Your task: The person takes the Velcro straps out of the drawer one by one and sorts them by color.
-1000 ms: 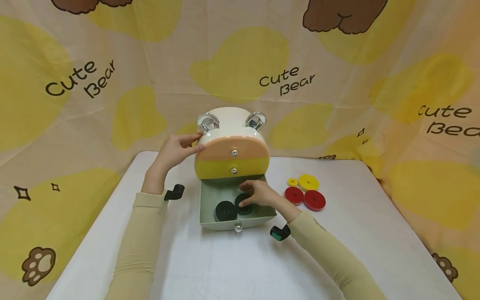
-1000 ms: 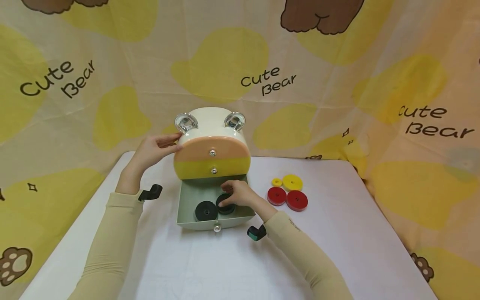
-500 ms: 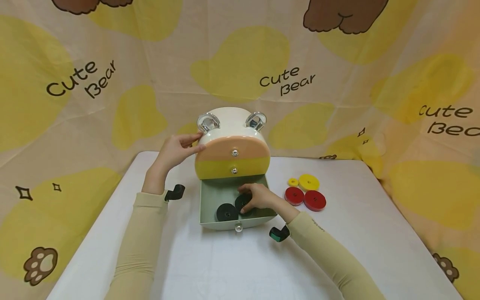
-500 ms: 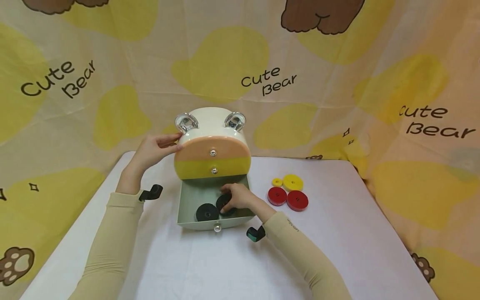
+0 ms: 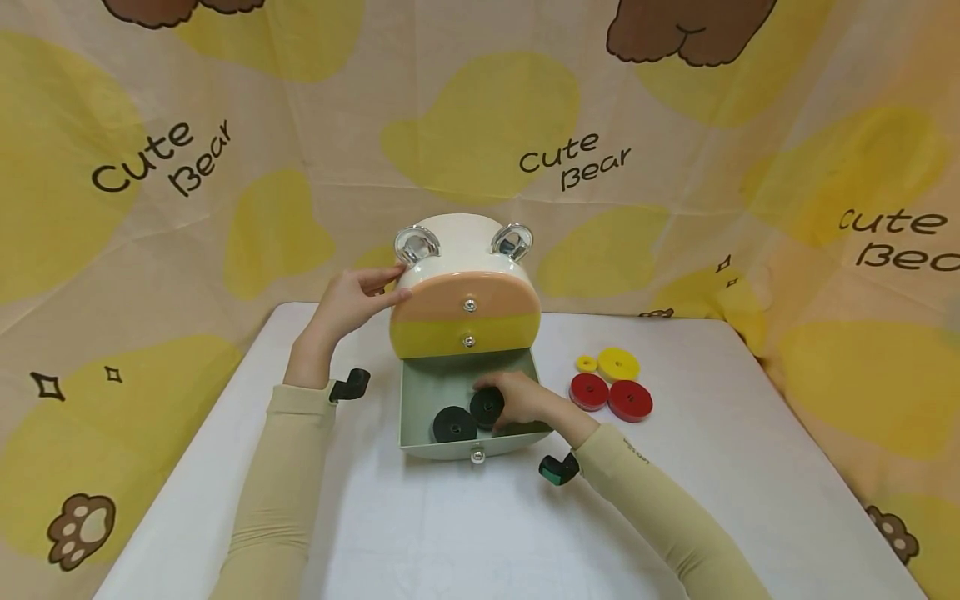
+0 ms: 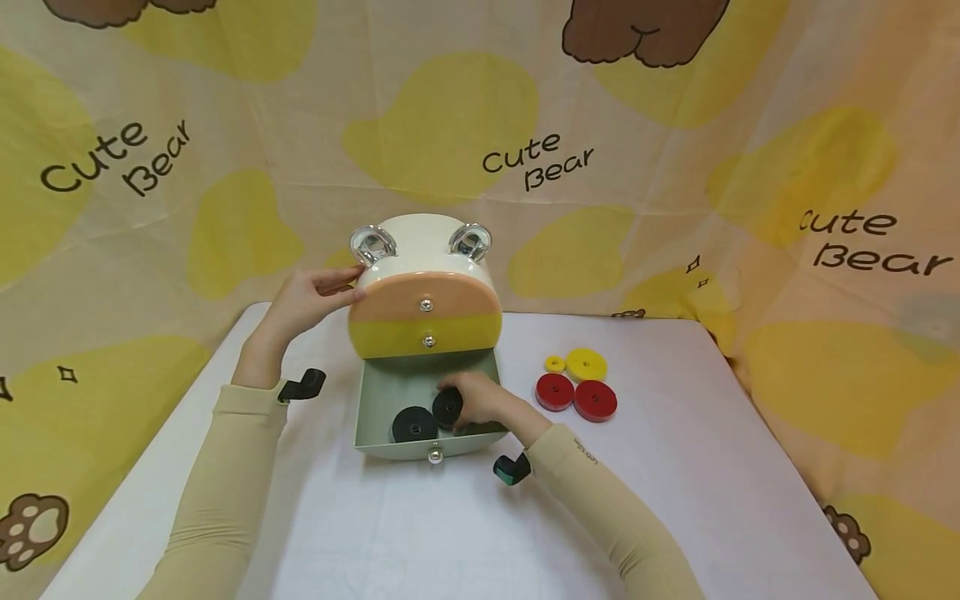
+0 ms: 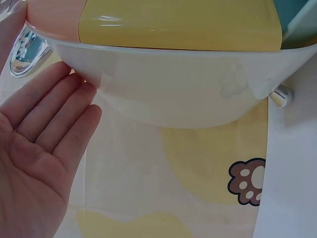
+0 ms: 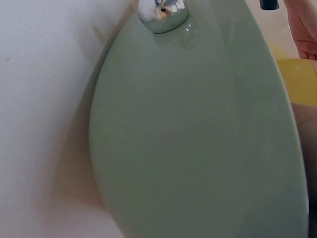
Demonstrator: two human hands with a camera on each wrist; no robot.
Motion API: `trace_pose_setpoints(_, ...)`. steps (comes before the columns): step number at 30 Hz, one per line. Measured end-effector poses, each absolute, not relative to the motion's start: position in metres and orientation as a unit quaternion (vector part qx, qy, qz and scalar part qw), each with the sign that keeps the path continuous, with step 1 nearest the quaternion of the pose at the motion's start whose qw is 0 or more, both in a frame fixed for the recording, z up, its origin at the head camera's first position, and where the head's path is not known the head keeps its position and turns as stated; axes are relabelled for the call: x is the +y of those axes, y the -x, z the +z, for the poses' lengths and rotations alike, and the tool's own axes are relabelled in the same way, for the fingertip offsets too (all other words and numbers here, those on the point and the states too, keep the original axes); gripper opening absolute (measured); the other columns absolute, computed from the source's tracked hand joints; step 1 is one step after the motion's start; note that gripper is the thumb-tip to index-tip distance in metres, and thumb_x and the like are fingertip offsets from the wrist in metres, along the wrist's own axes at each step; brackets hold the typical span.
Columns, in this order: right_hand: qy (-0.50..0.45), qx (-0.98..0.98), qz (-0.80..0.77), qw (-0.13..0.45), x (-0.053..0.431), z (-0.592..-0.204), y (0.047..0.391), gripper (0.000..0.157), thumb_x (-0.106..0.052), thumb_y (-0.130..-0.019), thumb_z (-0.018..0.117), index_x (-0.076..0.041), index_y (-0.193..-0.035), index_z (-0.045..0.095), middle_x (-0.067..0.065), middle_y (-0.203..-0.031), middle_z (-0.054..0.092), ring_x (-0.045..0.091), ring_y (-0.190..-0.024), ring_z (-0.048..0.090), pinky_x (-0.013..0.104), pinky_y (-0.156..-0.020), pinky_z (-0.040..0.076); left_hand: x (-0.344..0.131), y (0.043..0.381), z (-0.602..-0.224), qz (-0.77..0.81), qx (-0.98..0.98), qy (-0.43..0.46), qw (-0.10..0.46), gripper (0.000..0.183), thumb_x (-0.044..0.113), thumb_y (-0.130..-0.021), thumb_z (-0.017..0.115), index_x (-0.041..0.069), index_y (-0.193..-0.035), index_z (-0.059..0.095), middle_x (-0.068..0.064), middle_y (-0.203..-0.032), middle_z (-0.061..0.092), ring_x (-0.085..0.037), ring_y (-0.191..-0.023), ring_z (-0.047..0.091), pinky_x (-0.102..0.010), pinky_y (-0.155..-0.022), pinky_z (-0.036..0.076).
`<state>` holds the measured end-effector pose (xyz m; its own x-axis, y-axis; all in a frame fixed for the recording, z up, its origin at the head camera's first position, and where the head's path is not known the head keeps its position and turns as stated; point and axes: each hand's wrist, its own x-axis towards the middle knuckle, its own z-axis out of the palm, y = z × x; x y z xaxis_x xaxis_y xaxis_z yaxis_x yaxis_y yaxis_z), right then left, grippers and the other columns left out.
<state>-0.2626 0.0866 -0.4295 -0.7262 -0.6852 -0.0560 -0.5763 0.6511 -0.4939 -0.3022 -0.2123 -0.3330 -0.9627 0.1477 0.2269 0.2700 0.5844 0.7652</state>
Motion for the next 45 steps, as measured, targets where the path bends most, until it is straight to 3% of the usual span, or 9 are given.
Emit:
trace_pose_setpoints(19, 0.305, 0.913, -0.241, 0.122, 0.094, -0.415, 0.262, 0.059, -0.014, -0.066, 0.087, -0.007, -0.120, 0.064, 0.010, -0.118, 0.064, 0.024, -0.104, 0.057, 0.039, -0.094, 0.049, -0.212, 0.303, -0.332, -0.440, -0.887, 0.120, 0.069, 0.065, 0.060, -0.073, 0.071, 0.029, -0.129, 0.061, 0.002, -0.135, 0.057, -0.028, -0.120, 0.057, -0.045, -0.098, 0.047)
trace_pose_setpoints(25, 0.297, 0.911, -0.254, 0.129, 0.101, -0.408, 0.260, 0.059, -0.021, -0.068, 0.086, -0.010, -0.121, 0.063, 0.008, -0.123, 0.063, 0.023, -0.109, 0.056, 0.039, -0.097, 0.048, -0.213, 0.303, -0.333, -0.442, -0.886, 0.121, 0.073, 0.063, 0.059, -0.073, 0.072, 0.029, -0.128, 0.061, 0.003, -0.134, 0.057, -0.027, -0.119, 0.057, -0.044, -0.099, 0.047)
trace_pose_setpoints(33, 0.273, 0.905, -0.299, 0.131, 0.112, -0.402, 0.255, 0.062, -0.029, -0.068, 0.086, -0.015, -0.123, 0.063, 0.004, -0.124, 0.062, 0.020, -0.098, 0.058, 0.033, -0.086, 0.053, -0.212, 0.303, -0.333, -0.449, -0.883, 0.121, 0.070, 0.063, 0.057, -0.074, 0.073, 0.027, -0.128, 0.061, 0.002, -0.134, 0.057, -0.027, -0.118, 0.058, -0.044, -0.098, 0.048)
trace_pose_setpoints(39, 0.254, 0.902, -0.327, 0.122, 0.123, -0.398, 0.252, 0.058, -0.032, -0.069, 0.086, -0.019, -0.121, 0.064, 0.001, -0.115, 0.063, 0.021, -0.093, 0.057, 0.028, -0.078, 0.053, -0.211, 0.302, -0.332, -0.454, -0.881, 0.118, 0.067, 0.063, 0.056, -0.073, 0.073, 0.028, -0.128, 0.061, 0.003, -0.134, 0.057, -0.027, -0.119, 0.058, -0.044, -0.098, 0.048)
trace_pose_setpoints(45, 0.229, 0.902, -0.346, 0.121, 0.135, -0.393, 0.249, 0.060, -0.034, -0.069, 0.085, -0.020, -0.123, 0.063, 0.001, -0.113, 0.063, 0.021, -0.097, 0.057, 0.028, -0.077, 0.054, -0.211, 0.303, -0.333, -0.451, -0.882, 0.119, 0.070, 0.062, 0.057, -0.073, 0.073, 0.029, -0.128, 0.062, 0.003, -0.134, 0.058, -0.026, -0.118, 0.058, -0.044, -0.097, 0.048)
